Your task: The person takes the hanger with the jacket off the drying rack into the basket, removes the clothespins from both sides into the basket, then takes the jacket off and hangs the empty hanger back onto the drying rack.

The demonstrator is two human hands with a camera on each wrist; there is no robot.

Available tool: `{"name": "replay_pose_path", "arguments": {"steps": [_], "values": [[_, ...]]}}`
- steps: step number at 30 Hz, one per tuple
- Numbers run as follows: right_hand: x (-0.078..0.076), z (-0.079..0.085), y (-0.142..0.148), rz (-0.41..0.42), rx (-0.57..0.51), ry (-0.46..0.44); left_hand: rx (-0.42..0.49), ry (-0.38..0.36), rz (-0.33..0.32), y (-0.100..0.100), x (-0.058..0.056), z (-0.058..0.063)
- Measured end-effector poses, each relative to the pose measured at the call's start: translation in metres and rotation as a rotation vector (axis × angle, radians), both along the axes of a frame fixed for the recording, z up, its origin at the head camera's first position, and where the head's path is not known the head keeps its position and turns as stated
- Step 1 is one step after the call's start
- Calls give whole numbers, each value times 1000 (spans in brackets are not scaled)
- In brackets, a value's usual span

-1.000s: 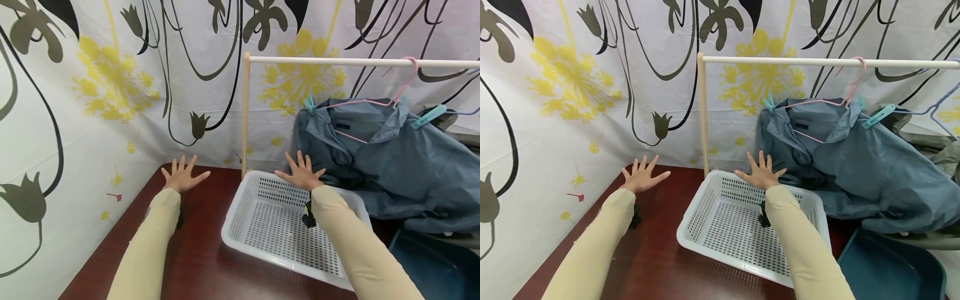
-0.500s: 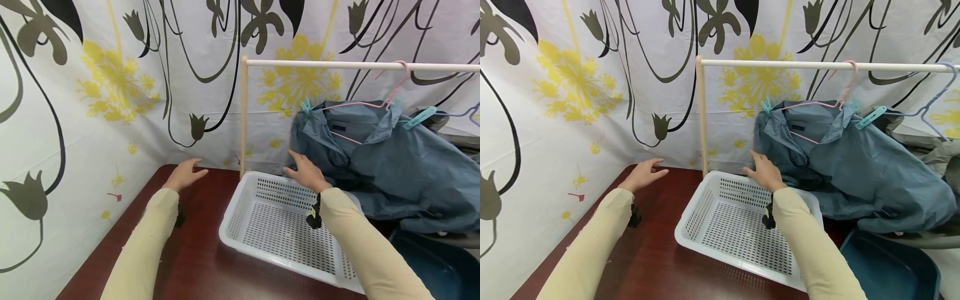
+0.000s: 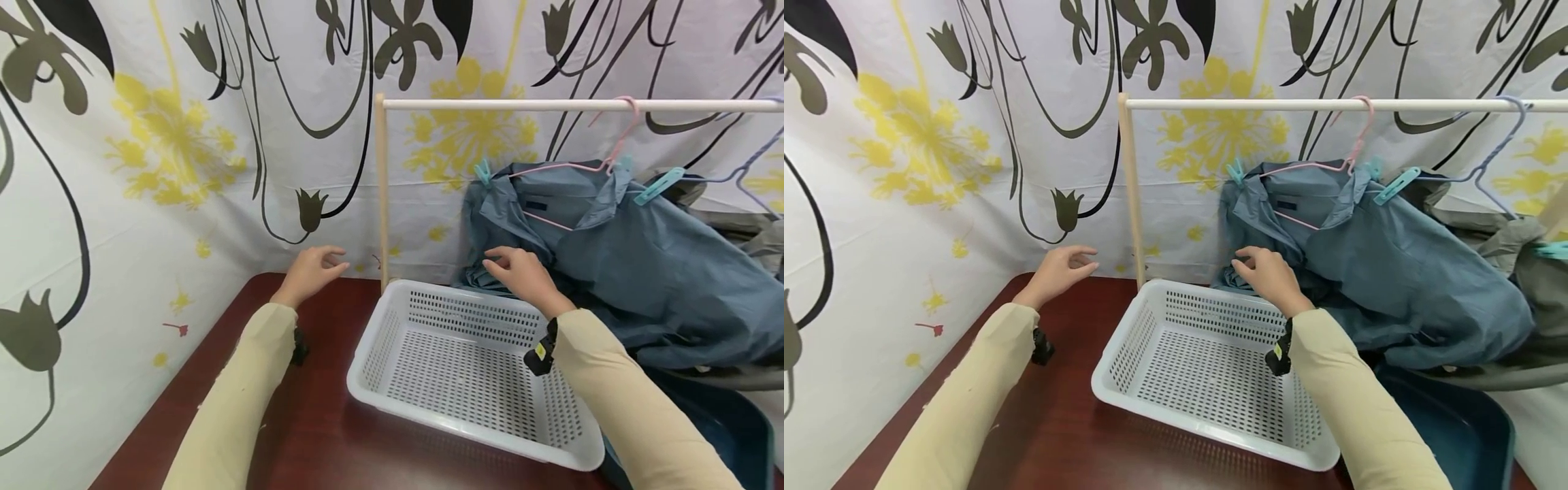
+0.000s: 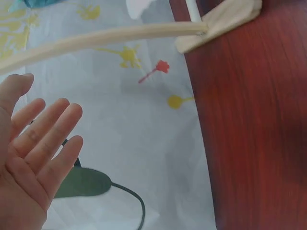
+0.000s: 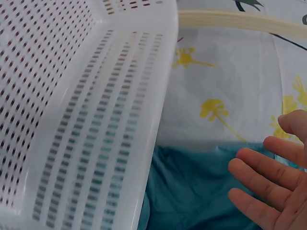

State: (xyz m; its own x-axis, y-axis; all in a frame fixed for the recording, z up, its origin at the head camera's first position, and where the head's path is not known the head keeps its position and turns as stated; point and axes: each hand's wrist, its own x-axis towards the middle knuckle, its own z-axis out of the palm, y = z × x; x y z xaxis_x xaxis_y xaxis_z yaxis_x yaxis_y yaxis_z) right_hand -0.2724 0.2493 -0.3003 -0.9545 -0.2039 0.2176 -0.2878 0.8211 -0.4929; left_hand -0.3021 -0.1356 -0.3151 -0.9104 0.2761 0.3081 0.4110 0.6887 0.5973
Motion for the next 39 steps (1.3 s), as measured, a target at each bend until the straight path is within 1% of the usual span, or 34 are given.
{"name": "replay_pose_path", "arguments": {"steps": [4,8,16,20,24,29,39], "values": [[7,1,14,-21,12,7,1,12,-20,12,-3,4],[13,2,28,-38,25,-6,5,34,-40,24,-5,9],[25,4,48,2,39,12,37,48,-68,40,-9,16],[32,8,56,1,51,19,54,80,-79,47,-14,20],[40,14,64,-7,61,38,66,100,-83,55,-17,25],[49,21,71,-5,77,64,76,119,-79,57,-17,31],[64,33,85,-25,116,75,109,159,-60,60,-23,41]]}}
